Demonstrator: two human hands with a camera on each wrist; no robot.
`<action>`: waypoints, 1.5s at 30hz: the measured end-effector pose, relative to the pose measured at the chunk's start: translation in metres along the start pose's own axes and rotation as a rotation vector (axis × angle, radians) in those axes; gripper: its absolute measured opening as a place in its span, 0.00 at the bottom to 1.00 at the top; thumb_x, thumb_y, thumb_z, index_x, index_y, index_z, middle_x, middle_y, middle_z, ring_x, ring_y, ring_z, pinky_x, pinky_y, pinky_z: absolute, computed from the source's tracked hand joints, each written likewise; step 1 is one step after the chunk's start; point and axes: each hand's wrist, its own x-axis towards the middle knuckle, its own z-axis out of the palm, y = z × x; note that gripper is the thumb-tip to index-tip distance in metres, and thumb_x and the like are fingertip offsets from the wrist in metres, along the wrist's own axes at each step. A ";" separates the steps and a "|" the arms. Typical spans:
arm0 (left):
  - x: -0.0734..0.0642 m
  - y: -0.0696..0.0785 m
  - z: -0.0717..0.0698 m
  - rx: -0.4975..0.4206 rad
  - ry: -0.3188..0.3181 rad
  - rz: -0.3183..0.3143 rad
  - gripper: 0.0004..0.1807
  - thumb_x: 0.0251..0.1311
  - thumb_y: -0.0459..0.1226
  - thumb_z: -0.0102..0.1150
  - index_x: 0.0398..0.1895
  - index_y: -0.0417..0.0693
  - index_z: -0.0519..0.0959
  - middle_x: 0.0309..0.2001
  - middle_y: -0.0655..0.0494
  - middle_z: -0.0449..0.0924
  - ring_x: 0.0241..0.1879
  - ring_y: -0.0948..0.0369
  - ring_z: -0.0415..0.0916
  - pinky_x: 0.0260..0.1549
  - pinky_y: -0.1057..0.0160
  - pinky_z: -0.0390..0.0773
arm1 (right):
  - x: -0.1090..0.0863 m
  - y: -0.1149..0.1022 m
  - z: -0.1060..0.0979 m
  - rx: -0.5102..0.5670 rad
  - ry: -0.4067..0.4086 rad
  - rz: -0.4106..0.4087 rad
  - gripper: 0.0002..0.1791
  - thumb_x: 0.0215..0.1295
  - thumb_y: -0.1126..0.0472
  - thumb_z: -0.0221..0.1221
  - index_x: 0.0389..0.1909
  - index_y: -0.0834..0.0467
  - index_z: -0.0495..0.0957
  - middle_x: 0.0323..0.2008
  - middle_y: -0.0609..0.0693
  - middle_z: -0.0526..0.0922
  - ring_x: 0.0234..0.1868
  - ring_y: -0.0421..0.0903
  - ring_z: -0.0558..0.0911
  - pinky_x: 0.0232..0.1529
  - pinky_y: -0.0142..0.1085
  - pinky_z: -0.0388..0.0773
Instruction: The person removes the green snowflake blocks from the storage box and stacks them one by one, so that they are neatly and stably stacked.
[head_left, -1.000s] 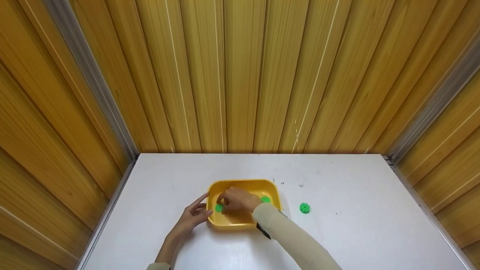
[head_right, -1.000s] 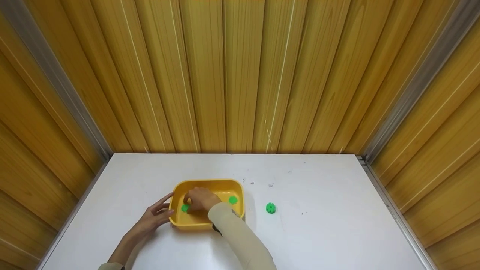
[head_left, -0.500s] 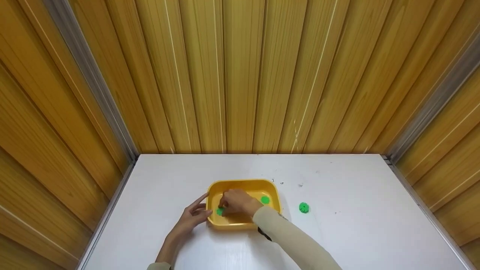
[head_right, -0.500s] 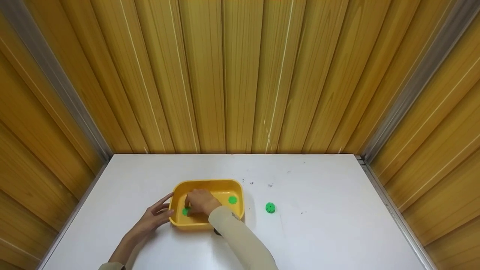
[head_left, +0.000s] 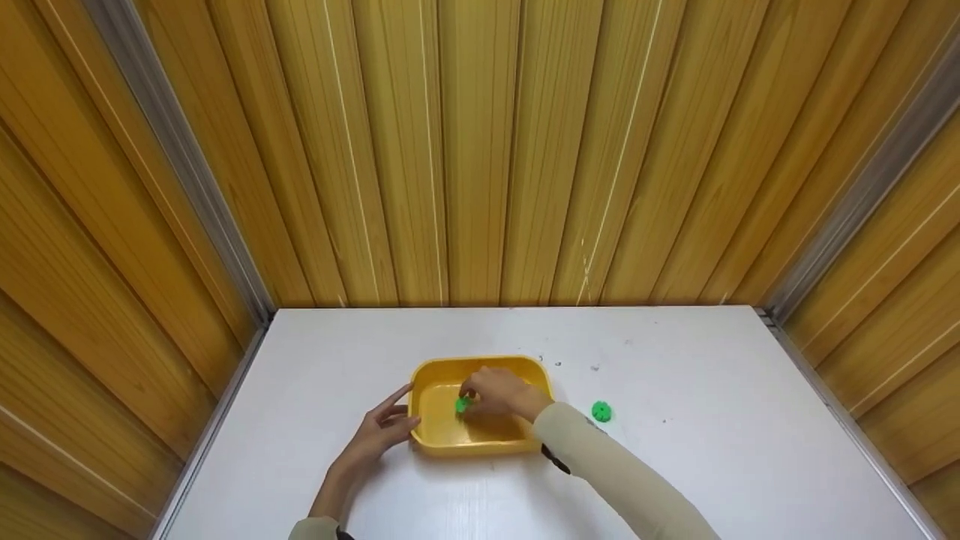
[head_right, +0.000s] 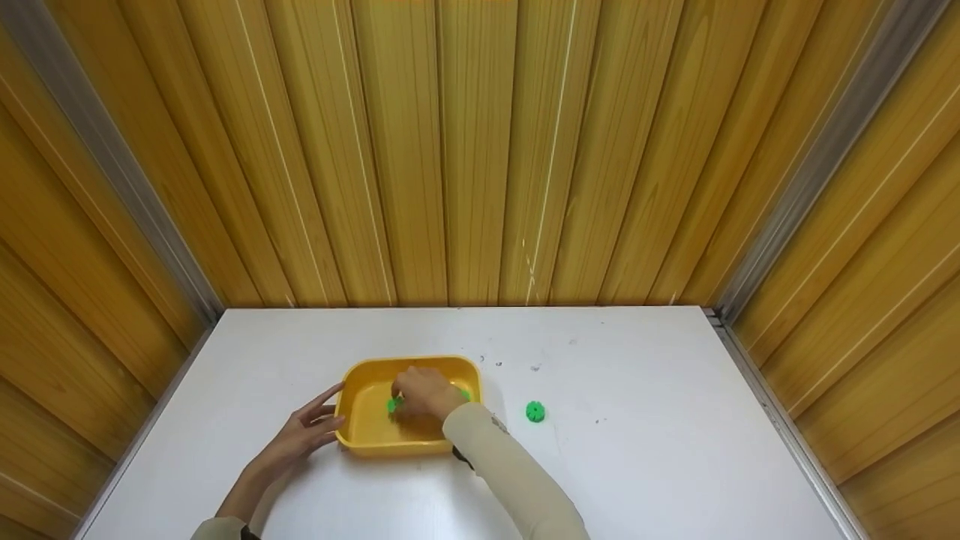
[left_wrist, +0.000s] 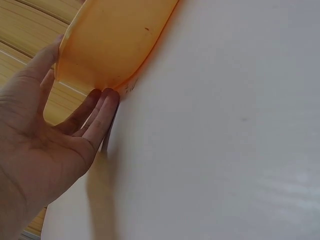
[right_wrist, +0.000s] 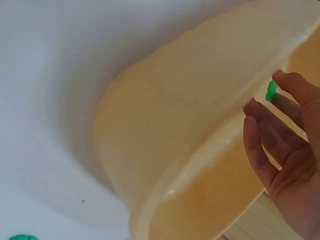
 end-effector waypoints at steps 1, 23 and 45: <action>-0.001 0.000 0.000 0.002 0.003 0.000 0.40 0.70 0.43 0.63 0.81 0.56 0.58 0.68 0.32 0.68 0.59 0.53 0.78 0.58 0.57 0.84 | -0.003 0.001 -0.003 -0.003 0.014 -0.012 0.15 0.68 0.54 0.67 0.52 0.56 0.87 0.49 0.50 0.90 0.49 0.47 0.86 0.54 0.38 0.86; -0.003 -0.003 0.000 -0.012 0.012 -0.012 0.39 0.71 0.43 0.61 0.81 0.56 0.57 0.68 0.33 0.66 0.59 0.53 0.77 0.59 0.58 0.83 | -0.056 0.037 -0.034 0.000 0.164 -0.090 0.14 0.67 0.57 0.67 0.49 0.59 0.86 0.41 0.52 0.90 0.42 0.52 0.88 0.42 0.41 0.87; -0.003 -0.001 -0.004 0.014 -0.054 0.049 0.37 0.76 0.45 0.55 0.82 0.54 0.52 0.68 0.32 0.61 0.60 0.51 0.77 0.60 0.61 0.82 | -0.113 0.103 -0.046 0.112 0.219 0.102 0.17 0.68 0.58 0.66 0.54 0.61 0.85 0.44 0.54 0.90 0.36 0.43 0.85 0.38 0.36 0.87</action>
